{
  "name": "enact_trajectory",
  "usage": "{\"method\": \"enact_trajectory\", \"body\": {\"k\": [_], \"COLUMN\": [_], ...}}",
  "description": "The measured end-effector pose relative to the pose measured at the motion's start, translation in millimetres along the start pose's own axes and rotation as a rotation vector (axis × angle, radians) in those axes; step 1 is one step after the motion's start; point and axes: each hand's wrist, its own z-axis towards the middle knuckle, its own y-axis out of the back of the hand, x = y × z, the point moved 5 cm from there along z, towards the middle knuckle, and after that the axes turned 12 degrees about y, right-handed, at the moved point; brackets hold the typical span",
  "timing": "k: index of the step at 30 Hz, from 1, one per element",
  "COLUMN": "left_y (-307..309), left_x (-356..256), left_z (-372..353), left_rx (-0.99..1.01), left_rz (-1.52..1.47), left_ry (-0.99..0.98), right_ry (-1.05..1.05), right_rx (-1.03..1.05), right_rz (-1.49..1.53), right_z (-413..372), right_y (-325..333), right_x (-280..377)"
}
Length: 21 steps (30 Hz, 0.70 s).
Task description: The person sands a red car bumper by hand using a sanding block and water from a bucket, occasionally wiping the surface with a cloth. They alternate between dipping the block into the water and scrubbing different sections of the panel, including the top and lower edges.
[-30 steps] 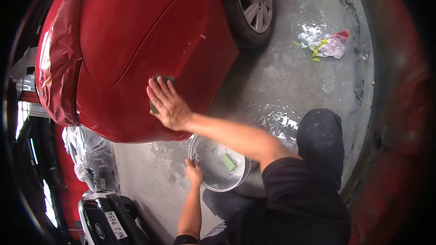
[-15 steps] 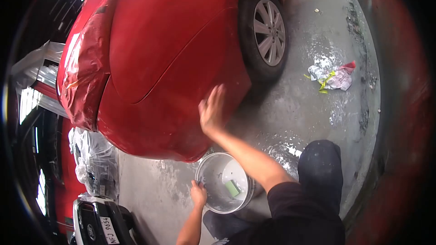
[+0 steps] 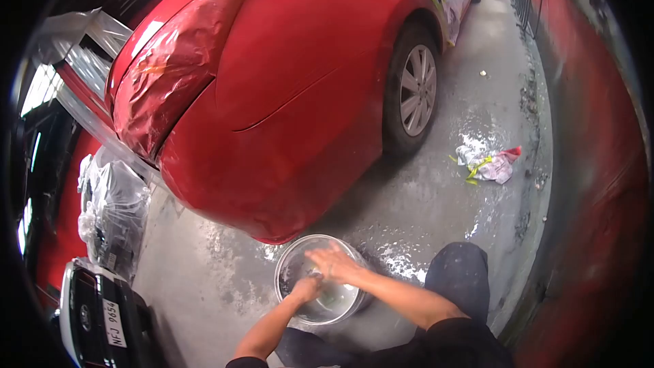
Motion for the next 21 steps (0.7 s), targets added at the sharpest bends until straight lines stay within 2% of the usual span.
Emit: {"method": "enact_trajectory", "body": {"k": [1,3,4,5,8,11,13,14,15,16,17,18,19,20,21], "left_y": [-59,-157,-129,-124,-141,-165,-141,-127,-117,-108,-100,-89,-23,-18,4], "left_x": [28,72,33,18,2,13,9,6,9,14,21,28,2,19,19], "left_z": [61,163,139,155,189,185,174,172,163,161,157,154,85,77,55], "left_rx": [0.06,0.188,-0.127,-0.112,0.108,0.342,0.278,0.211,0.164,0.174,0.033,0.072,-0.011,-0.228,-0.176], "left_rz": [0.009,0.014,-0.007,-0.012,0.069,0.16,0.238,0.193,0.141,0.1,0.029,-0.109,-0.134,-0.443,-0.495], "left_ry": [-0.082,-0.244,-0.226,-0.252,-0.107,0.076,0.002,-0.05,-0.083,-0.056,-0.161,-0.125,0.012,0.0,0.013], "right_ry": [-0.01,-0.109,-0.082,-0.111,-0.112,-0.122,-0.203,-0.223,-0.304,-0.353,-0.43,-0.228,-0.587,-0.486,-0.166], "right_rx": [0.011,0.107,0.08,0.087,-0.011,-0.038,0.039,0.052,0.008,0.07,0.024,-0.037,-0.012,0.015,-0.172], "right_rz": [-0.018,0.166,0.125,0.118,0.098,0.085,0.15,0.172,0.332,0.384,0.467,0.233,0.658,0.427,0.173], "right_z": [3,-2,-4,-4,-4,-5,-5,-4,-6,2,-3,-2,4,4,-3], "right_y": [0,-11,-3,-4,-2,-14,-11,-10,-19,-12,-31,-35,22,7,-19], "right_x": [-1,-2,-2,-9,-15,-23,-26,-25,-33,-32,-46,-49,-13,-21,-38]}}
